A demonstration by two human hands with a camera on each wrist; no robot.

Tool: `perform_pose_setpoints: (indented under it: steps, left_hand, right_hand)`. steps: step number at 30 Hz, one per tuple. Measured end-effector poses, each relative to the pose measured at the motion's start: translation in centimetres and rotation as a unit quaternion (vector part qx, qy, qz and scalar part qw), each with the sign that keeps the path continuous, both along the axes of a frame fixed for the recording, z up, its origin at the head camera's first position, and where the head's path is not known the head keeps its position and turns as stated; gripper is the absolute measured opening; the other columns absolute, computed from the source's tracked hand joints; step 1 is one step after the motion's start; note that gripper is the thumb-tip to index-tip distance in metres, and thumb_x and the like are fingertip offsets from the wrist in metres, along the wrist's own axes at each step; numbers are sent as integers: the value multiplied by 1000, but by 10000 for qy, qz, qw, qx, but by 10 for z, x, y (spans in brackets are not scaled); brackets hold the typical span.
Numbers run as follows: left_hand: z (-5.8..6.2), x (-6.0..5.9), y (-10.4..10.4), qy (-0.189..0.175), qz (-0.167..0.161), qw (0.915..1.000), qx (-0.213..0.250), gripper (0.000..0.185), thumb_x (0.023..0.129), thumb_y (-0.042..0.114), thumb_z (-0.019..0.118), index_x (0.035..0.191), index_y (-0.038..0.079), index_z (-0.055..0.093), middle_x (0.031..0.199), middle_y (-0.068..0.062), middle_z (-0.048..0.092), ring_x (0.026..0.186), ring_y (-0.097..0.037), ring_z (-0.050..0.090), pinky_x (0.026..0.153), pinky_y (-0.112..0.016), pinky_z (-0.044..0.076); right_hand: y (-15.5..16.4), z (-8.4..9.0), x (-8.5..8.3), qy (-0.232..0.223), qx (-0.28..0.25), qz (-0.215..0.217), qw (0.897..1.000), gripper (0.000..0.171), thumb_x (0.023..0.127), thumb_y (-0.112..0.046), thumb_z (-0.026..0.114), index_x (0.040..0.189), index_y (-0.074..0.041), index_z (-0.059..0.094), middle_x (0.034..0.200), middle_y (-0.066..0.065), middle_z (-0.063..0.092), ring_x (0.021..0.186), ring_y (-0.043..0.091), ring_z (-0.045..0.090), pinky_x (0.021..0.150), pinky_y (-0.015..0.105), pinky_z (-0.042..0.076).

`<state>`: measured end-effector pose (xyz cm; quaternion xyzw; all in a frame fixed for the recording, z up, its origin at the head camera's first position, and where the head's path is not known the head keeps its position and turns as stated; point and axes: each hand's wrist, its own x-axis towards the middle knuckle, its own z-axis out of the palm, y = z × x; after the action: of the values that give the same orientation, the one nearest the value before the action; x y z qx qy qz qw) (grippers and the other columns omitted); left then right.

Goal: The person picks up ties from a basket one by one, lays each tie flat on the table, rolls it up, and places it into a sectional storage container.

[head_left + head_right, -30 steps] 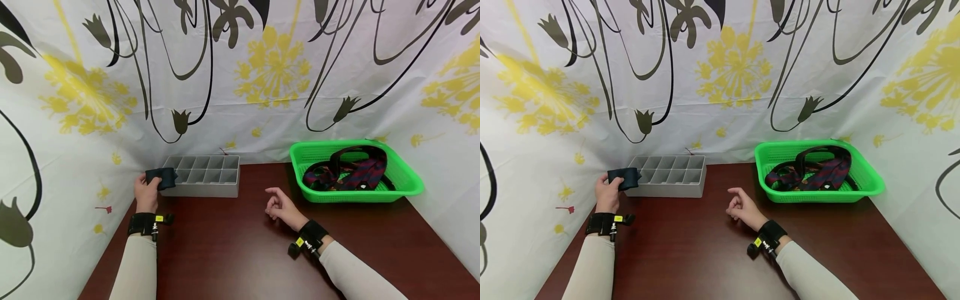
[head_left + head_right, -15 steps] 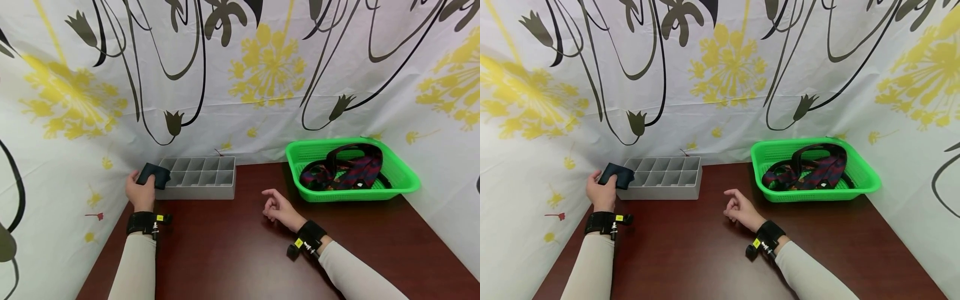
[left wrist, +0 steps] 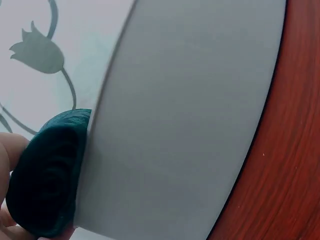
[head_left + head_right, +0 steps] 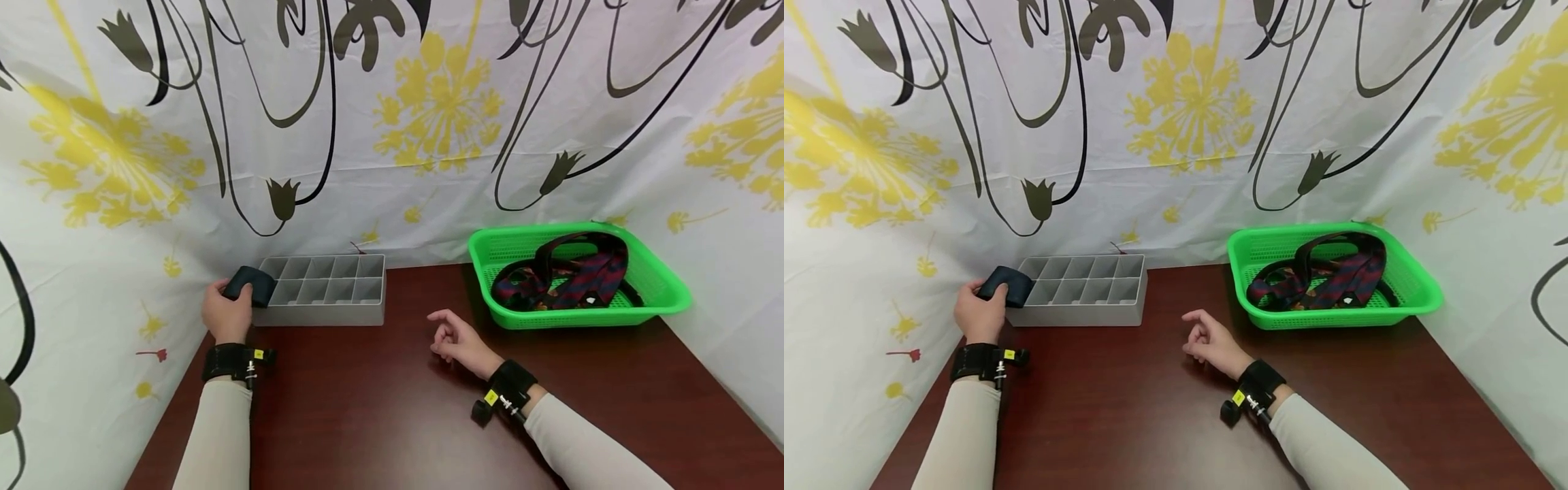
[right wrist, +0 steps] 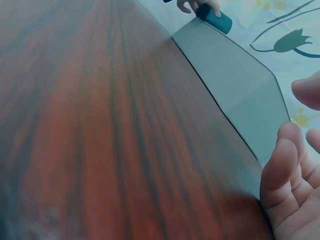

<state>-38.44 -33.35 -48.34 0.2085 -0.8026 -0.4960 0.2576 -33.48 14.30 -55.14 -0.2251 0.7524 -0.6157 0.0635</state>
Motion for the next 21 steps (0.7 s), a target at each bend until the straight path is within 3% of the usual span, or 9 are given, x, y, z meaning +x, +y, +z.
perform_pose_setpoints:
  steps: [2, 7, 9, 12, 16, 21]
  left_hand:
    - [-1, -3, -1, -40, -25, 10000, -67, 63, 101, 43, 66, 151, 7, 52, 149, -23, 56, 137, -43, 52, 113, -57, 44]
    - [-3, -6, 0, -37, 82, 9985, 543, 64, 99, 42, 70, 151, 8, 52, 152, -19, 54, 139, -37, 51, 115, -52, 44]
    - [-5, -7, 3, 69, 166, 9986, 496, 61, 98, 39, 73, 148, 8, 54, 149, -19, 57, 136, -37, 53, 113, -52, 44]
    - [-12, -10, 8, 258, 177, 9993, -206, 53, 96, 31, 77, 138, 4, 61, 137, -23, 63, 126, -42, 58, 108, -55, 45]
    - [-19, -13, 14, 419, 90, 9929, -1109, 42, 92, 22, 78, 125, 0, 67, 124, -27, 70, 114, -47, 63, 101, -60, 47]
    - [-18, -11, 15, 124, 54, 9793, -2021, 34, 93, 26, 77, 114, 1, 73, 112, -27, 74, 104, -50, 65, 93, -67, 45]
  right_hand:
    - [-1, 0, 0, -24, 19, -4, 10000, 57, 93, 7, 69, 144, 8, 43, 83, 6, 57, 62, 11, 56, 52, 27, 50]
    - [-1, -2, -1, 8, 55, 26, 10000, 55, 93, 7, 69, 142, 7, 46, 84, 8, 58, 61, 11, 57, 50, 29, 51]
    - [0, -1, 0, 10, 51, 57, 10000, 54, 93, 7, 70, 142, 7, 46, 84, 8, 59, 61, 11, 57, 50, 30, 51]
    - [0, 0, 0, -8, -11, 98, 10000, 54, 93, 7, 70, 142, 7, 47, 84, 8, 59, 60, 11, 57, 49, 30, 50]
    - [0, 1, 0, -14, -70, 128, 9999, 54, 92, 8, 69, 141, 8, 47, 84, 7, 58, 60, 10, 56, 49, 29, 49]
    - [-1, 0, -1, -43, -44, 128, 9999, 54, 91, 9, 68, 141, 8, 47, 83, 7, 59, 60, 10, 56, 49, 28, 49]
